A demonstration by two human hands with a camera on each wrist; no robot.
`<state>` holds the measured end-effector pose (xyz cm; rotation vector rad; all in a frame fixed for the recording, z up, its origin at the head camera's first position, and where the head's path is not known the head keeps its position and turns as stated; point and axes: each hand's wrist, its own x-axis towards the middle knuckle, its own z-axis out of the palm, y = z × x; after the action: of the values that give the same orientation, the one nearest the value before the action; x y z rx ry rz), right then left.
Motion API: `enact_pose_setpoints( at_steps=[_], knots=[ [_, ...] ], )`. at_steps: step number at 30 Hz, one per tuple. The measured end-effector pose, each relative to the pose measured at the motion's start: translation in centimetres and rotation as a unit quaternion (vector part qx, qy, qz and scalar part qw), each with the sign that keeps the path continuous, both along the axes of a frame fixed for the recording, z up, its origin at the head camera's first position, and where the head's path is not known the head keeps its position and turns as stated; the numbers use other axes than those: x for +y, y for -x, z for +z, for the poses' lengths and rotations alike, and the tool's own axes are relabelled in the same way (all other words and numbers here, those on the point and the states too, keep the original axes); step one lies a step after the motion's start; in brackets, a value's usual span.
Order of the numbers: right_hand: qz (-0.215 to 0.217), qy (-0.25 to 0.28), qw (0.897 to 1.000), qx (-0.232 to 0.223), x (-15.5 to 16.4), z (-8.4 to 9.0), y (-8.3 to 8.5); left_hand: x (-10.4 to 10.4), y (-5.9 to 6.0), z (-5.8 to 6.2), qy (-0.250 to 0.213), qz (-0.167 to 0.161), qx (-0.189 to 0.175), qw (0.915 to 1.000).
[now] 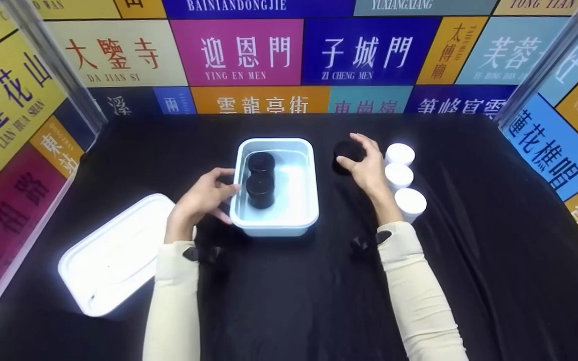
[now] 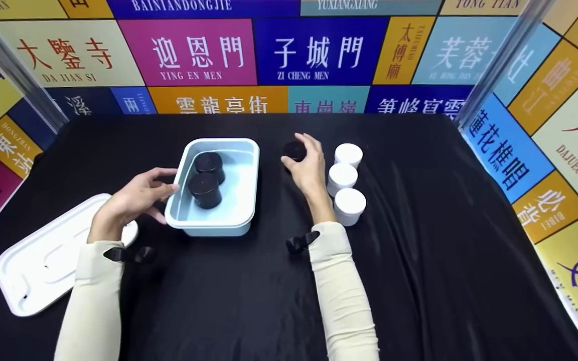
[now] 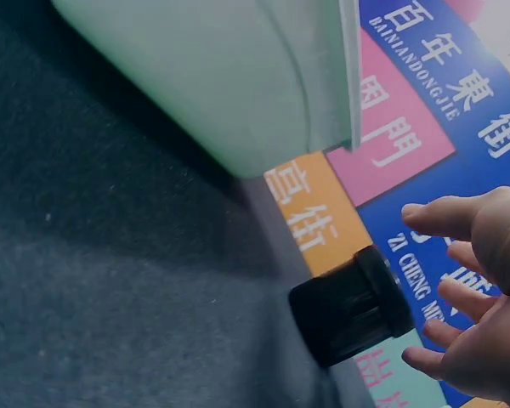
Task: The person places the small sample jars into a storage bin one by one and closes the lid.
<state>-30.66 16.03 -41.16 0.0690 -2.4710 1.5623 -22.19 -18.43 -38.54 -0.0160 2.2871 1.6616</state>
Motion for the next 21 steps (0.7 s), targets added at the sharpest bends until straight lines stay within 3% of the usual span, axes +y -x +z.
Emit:
enact_pose_setpoints(
  at_steps=[8,21],
  knots=[
    [-0.044,0.050,0.995,-0.069,0.0,-1.2,0.6,-0.1,-0.1,-0.1,0.001,-0.001,0.000,1.0000],
    [-0.023,0.050,0.993,-0.103,-0.1,-2.6,1.3,-0.1,0.1,-0.2,0.000,0.000,-0.004,1.0000]
  ],
)
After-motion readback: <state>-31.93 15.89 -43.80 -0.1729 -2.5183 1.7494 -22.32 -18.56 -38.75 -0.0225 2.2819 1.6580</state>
